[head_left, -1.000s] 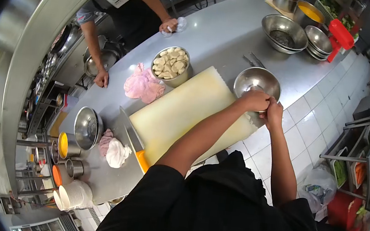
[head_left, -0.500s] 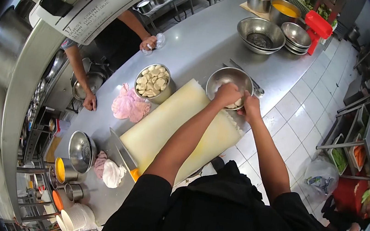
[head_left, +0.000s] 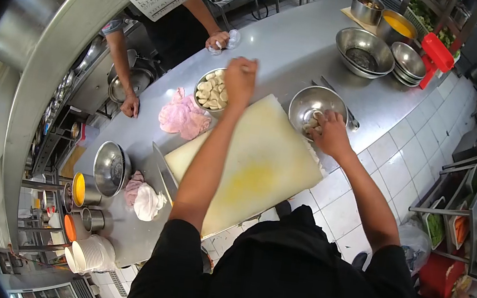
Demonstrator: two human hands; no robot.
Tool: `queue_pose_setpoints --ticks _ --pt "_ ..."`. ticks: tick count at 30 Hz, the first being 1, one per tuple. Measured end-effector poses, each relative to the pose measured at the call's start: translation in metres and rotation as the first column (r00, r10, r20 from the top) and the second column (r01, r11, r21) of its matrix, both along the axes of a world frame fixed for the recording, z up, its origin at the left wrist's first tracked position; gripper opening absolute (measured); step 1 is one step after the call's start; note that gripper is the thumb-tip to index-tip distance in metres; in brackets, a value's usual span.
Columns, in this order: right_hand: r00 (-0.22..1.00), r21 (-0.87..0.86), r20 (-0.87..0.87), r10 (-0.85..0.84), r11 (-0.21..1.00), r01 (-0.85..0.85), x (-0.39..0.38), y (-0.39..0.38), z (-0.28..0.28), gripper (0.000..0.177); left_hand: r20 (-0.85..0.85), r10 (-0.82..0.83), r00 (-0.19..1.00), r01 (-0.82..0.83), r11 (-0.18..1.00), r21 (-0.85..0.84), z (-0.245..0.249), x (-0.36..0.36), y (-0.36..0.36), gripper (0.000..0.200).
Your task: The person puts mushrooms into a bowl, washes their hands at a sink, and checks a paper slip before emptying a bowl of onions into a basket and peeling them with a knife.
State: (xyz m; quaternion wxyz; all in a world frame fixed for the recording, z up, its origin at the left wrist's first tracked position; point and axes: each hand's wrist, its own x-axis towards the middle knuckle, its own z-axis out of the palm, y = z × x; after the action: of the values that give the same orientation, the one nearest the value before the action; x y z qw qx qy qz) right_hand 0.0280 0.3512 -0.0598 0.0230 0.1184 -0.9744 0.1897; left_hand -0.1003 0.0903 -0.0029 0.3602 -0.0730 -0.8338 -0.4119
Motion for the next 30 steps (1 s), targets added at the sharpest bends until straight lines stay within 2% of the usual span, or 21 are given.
queue_pose_setpoints --ticks 2,3,5,6,9,10,12,13,15,17,18,19,20,21,22,23,24,26,28,30 --pt "0.999 0.132 0.046 0.022 0.991 -0.028 -0.009 -0.001 -0.003 0.069 -0.06 0.152 0.987 -0.159 0.979 -0.127 0.006 -0.009 -0.044 0.018" --pt "0.992 0.137 0.126 0.029 0.99 -0.047 -0.011 -0.004 0.003 0.069 -0.077 0.208 0.975 -0.219 0.96 -0.177 0.002 -0.012 -0.059 0.019" --pt "0.959 0.146 0.281 0.034 0.986 -0.077 -0.018 -0.011 0.024 0.071 -0.005 0.252 0.968 -0.233 0.886 -0.401 -0.013 -0.013 -0.074 0.019" --pt "0.944 0.12 0.318 0.083 0.985 -0.127 -0.028 -0.007 0.009 0.063 0.03 0.279 0.96 -0.226 0.831 -0.509 -0.02 -0.011 -0.078 0.02" --pt "0.939 0.254 0.203 0.276 0.912 -0.323 -0.048 -0.002 -0.018 0.055 0.015 0.278 0.96 -0.215 0.773 -0.597 -0.028 -0.015 -0.08 0.022" --pt "0.959 0.258 0.071 0.274 0.924 -0.283 -0.048 -0.003 -0.025 0.046 0.046 0.262 0.964 -0.182 0.776 -0.604 -0.026 -0.013 -0.08 0.023" --pt "0.954 0.174 0.218 0.204 0.954 -0.244 -0.051 -0.005 -0.014 0.041 0.098 0.234 0.967 -0.126 0.78 -0.613 -0.014 -0.011 -0.08 0.025" --pt "0.942 0.135 0.29 0.171 0.967 -0.217 -0.05 -0.007 -0.005 0.039 -0.005 0.236 0.972 -0.188 0.759 -0.623 -0.009 -0.006 -0.077 0.026" --pt "0.942 0.15 0.26 0.214 0.954 -0.258 -0.055 -0.007 -0.01 0.034 -0.216 0.226 0.95 -0.312 0.717 -0.623 0.001 0.004 -0.065 0.028" --pt "0.943 0.142 0.245 0.224 0.954 -0.263 -0.056 -0.007 -0.011 0.031 -0.119 0.051 0.992 -0.105 0.854 -0.51 0.011 0.024 -0.037 0.032" --pt "0.944 0.125 0.247 0.217 0.959 -0.253 -0.054 -0.007 -0.009 0.029 0.113 0.0 0.994 0.04 0.936 -0.351 0.008 0.049 -0.014 0.036" --pt "0.946 0.112 0.246 0.213 0.963 -0.246 -0.054 -0.009 -0.006 0.027 0.322 -0.089 0.942 0.144 0.978 -0.15 0.001 0.077 0.014 0.042" --pt "0.949 0.115 0.257 0.185 0.969 -0.22 -0.052 -0.011 -0.004 0.027 0.299 -0.037 0.954 0.101 0.974 -0.201 -0.026 0.102 0.038 0.043" --pt "0.95 0.118 0.269 0.159 0.974 -0.196 -0.049 -0.013 -0.001 0.027 0.562 -0.075 0.824 0.139 0.988 -0.071 -0.046 0.122 0.059 0.041" --pt "0.952 0.123 0.277 0.132 0.978 -0.171 -0.05 -0.014 0.001 0.027 0.698 -0.279 0.66 0.147 0.959 0.244 -0.045 0.138 0.073 0.037" --pt "0.945 0.086 0.277 0.175 0.975 -0.206 -0.055 -0.013 -0.011 0.027 0.727 -0.502 0.469 0.077 0.843 0.532 -0.042 0.148 0.085 0.032" --pt "0.936 0.05 0.275 0.219 0.969 -0.241 -0.065 -0.009 -0.035 0.028 0.671 -0.521 0.527 0.015 0.796 0.605 -0.051 0.146 0.096 0.031" --pt "0.905 0.003 0.301 0.3 0.949 -0.315 -0.073 -0.008 -0.045 0.031 0.553 -0.529 0.644 -0.088 0.667 0.74 -0.076 0.14 0.111 0.028" --pt "0.856 -0.022 0.355 0.376 0.919 -0.394 -0.074 -0.007 -0.027 0.035 0.515 -0.534 0.671 -0.097 0.625 0.774 -0.07 0.144 0.12 0.028" --pt "0.879 -0.245 0.368 0.304 0.943 -0.224 -0.058 -0.019 -0.006 0.028 0.487 -0.537 0.689 -0.079 0.612 0.787 -0.067 0.144 0.123 0.027"
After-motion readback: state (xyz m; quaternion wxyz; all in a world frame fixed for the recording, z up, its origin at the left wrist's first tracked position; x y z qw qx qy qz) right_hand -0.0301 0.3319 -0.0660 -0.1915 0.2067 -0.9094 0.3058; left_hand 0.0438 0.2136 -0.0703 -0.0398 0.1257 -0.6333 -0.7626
